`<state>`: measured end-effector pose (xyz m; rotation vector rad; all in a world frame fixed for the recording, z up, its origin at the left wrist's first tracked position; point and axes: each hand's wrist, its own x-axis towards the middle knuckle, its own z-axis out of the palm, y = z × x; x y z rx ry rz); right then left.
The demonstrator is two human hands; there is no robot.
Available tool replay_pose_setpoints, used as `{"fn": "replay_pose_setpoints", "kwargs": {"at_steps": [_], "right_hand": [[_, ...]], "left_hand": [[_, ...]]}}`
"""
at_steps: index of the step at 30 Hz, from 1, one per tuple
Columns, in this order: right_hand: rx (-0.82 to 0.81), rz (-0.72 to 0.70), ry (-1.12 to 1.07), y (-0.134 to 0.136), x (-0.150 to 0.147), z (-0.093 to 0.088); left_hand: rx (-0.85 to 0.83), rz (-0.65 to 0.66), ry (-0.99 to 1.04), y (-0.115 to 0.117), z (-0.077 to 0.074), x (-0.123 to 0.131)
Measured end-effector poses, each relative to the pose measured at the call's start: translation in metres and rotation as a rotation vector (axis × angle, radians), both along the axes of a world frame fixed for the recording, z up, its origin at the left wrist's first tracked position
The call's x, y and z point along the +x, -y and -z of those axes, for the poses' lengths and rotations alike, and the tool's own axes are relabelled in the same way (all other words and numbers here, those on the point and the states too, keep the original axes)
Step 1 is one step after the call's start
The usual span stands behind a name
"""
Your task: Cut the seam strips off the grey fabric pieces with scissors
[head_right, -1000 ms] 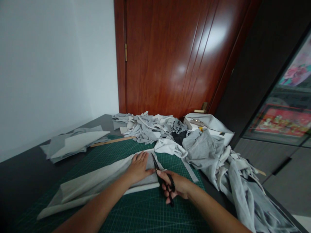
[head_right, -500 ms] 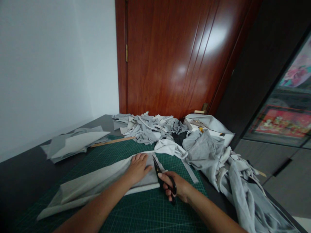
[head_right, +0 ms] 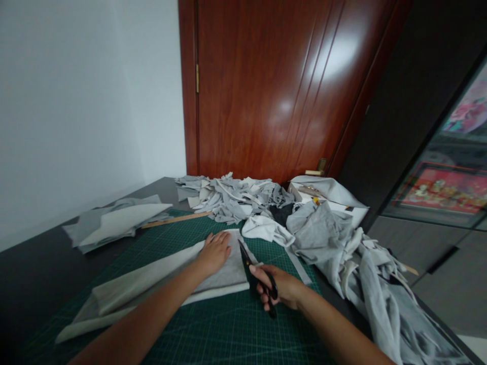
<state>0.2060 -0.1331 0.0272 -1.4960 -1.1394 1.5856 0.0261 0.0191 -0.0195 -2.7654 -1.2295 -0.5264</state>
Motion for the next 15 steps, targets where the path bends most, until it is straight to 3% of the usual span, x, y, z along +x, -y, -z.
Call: {"fn": "replay_pose_setpoints", "kwargs": {"at_steps": [15], "right_hand": [[-0.055, -0.073, 0.077, -0.032, 0.0, -0.012]], "left_hand": [[-0.048, -0.019, -0.031, 0.0, 0.0, 0.001]]}}
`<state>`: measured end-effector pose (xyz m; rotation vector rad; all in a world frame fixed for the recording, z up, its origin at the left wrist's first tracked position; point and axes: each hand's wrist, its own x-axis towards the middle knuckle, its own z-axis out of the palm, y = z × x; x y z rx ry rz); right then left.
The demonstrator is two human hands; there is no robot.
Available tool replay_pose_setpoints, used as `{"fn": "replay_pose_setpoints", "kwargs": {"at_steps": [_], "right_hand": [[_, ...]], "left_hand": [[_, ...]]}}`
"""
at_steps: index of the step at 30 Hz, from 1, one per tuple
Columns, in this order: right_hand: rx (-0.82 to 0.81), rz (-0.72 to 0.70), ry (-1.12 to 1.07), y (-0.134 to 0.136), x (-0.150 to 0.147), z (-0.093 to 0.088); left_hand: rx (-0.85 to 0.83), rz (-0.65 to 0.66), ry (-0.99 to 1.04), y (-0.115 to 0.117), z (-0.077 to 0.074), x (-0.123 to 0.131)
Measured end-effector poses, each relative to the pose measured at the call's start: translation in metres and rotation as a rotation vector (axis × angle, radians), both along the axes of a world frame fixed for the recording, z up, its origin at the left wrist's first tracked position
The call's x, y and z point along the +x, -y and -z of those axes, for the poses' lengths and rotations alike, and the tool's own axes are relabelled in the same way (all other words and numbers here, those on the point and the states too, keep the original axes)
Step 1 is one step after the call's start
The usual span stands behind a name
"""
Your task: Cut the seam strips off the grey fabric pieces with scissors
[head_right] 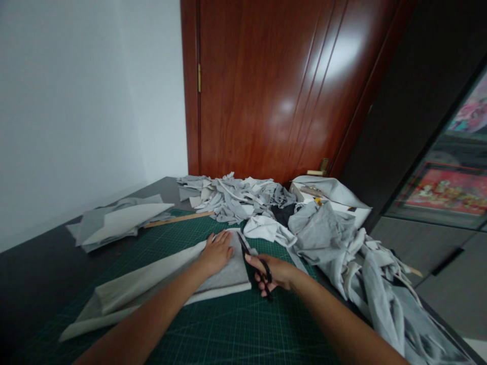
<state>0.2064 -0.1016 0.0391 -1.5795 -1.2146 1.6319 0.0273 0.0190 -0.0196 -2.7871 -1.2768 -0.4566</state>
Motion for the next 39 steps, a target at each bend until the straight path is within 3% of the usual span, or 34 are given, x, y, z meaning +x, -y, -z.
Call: {"fn": "replay_pose_setpoints", "kwargs": {"at_steps": [12, 23, 32, 39], "right_hand": [[0.012, -0.006, 0.049, -0.007, -0.002, -0.002], [0.106, 0.032, 0.026, -0.008, -0.004, 0.007], [0.04, -0.021, -0.014, -0.017, 0.0, 0.0], [0.092, 0.006, -0.001, -0.026, -0.002, 0.004]], "left_hand": [[-0.011, -0.003, 0.01, 0.0, -0.001, 0.001], [-0.014, -0.006, 0.006, 0.004, -0.005, 0.0], [0.011, -0.027, 0.001, -0.001, 0.001, 0.002], [0.022, -0.018, 0.016, 0.001, 0.0, 0.001]]}}
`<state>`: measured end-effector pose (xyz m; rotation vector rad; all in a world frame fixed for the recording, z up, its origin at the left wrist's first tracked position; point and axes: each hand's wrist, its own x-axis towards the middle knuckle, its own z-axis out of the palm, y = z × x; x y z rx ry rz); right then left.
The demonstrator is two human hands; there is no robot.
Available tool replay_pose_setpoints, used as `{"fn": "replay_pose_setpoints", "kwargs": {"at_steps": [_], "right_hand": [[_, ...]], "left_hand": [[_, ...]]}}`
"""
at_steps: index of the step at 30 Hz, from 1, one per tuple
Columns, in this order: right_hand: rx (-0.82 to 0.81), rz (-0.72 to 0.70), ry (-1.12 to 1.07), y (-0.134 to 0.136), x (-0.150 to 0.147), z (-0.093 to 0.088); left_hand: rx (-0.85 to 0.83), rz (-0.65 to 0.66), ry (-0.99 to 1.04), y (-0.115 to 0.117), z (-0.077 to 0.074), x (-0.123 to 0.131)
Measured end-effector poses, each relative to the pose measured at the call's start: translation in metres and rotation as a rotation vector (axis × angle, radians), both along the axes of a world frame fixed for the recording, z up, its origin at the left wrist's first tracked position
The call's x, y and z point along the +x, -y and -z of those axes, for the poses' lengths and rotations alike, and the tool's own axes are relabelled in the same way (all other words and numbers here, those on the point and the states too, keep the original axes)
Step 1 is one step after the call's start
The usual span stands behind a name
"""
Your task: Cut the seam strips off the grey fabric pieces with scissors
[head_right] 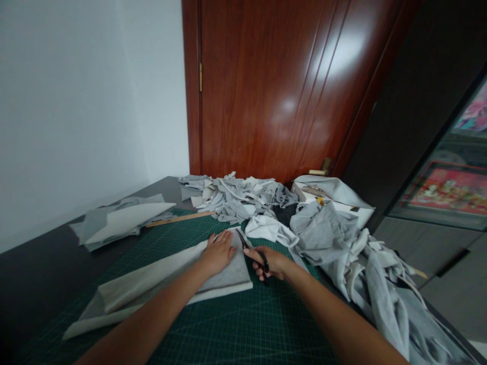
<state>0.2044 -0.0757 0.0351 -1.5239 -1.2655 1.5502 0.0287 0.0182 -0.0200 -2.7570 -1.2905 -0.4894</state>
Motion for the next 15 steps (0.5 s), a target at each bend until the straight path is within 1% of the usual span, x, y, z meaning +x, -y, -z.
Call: {"fn": "replay_pose_setpoints", "kwargs": {"at_steps": [3, 7, 12, 15], "right_hand": [[0.03, 0.035, -0.004, 0.002, 0.0, 0.003], [0.011, 0.064, -0.044, 0.01, 0.004, 0.004], [-0.029, 0.101, -0.117, 0.024, 0.025, 0.006], [-0.022, 0.151, -0.149, 0.03, 0.04, 0.008]], "left_hand": [[0.016, -0.005, 0.023, 0.003, -0.005, -0.001], [0.07, -0.043, 0.041, 0.008, -0.012, -0.003], [0.08, -0.095, 0.009, 0.013, -0.019, -0.004], [0.08, -0.112, -0.024, 0.015, -0.021, -0.003]]}}
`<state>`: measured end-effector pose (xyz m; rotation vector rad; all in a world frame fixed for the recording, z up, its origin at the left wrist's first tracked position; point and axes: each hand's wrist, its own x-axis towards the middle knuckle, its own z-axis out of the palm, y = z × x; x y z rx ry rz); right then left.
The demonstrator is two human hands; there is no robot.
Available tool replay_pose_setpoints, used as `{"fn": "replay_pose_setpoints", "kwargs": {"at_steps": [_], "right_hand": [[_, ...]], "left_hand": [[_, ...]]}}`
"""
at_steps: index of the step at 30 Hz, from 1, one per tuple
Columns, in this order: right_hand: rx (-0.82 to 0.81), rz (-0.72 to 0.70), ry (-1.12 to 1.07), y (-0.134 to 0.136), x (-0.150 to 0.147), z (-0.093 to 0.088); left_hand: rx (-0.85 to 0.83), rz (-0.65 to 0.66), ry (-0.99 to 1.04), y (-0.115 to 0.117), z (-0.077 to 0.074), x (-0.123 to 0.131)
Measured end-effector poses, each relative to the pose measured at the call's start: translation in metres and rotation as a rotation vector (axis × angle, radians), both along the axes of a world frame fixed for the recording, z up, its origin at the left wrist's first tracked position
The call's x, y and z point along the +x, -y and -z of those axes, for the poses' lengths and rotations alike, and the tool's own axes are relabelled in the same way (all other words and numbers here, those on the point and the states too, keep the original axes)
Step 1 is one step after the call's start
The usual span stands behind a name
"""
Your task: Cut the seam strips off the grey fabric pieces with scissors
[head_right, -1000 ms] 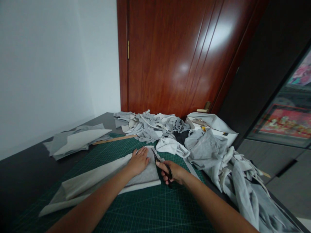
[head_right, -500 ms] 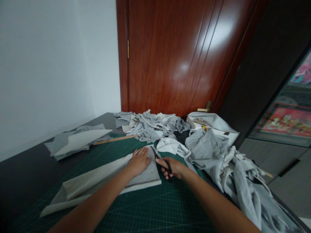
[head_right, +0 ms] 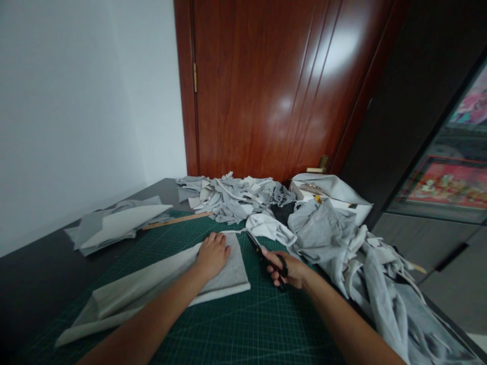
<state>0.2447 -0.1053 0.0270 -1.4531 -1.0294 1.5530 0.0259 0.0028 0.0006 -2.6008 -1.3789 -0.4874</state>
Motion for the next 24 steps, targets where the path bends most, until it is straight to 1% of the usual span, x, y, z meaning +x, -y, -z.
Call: {"fn": "replay_pose_setpoints", "kwargs": {"at_steps": [3, 5, 9, 11, 13, 15, 17, 19, 21, 24], "right_hand": [[0.01, 0.045, -0.011, 0.004, 0.011, 0.001], [0.013, 0.037, -0.013, 0.008, 0.015, 0.001], [-0.001, -0.028, -0.003, 0.028, 0.022, -0.003], [-0.006, -0.08, 0.01, 0.043, 0.028, -0.004], [0.01, -0.126, 0.016, 0.057, 0.033, -0.005], [0.016, -0.129, 0.014, 0.068, 0.035, -0.006], [0.019, -0.117, 0.013, 0.076, 0.033, -0.008], [0.036, -0.109, 0.006, 0.079, 0.026, -0.011], [0.065, -0.106, -0.003, 0.077, 0.015, -0.014], [0.122, -0.089, 0.009, 0.069, 0.0, -0.019]], "left_hand": [[0.004, -0.024, -0.023, 0.003, 0.003, 0.002], [-0.003, -0.038, -0.028, 0.006, 0.007, 0.003], [-0.086, -0.087, -0.061, 0.008, 0.013, 0.004], [-0.141, -0.109, -0.077, 0.003, 0.012, 0.002], [-0.179, -0.102, -0.09, -0.007, 0.008, 0.0], [-0.195, -0.053, -0.106, -0.022, 0.003, -0.002], [-0.21, 0.028, -0.136, -0.035, -0.001, -0.001], [-0.226, 0.125, -0.169, -0.041, -0.002, 0.0], [-0.222, 0.239, -0.181, -0.035, -0.001, 0.001], [-0.195, 0.453, -0.17, -0.006, -0.002, -0.007]]}}
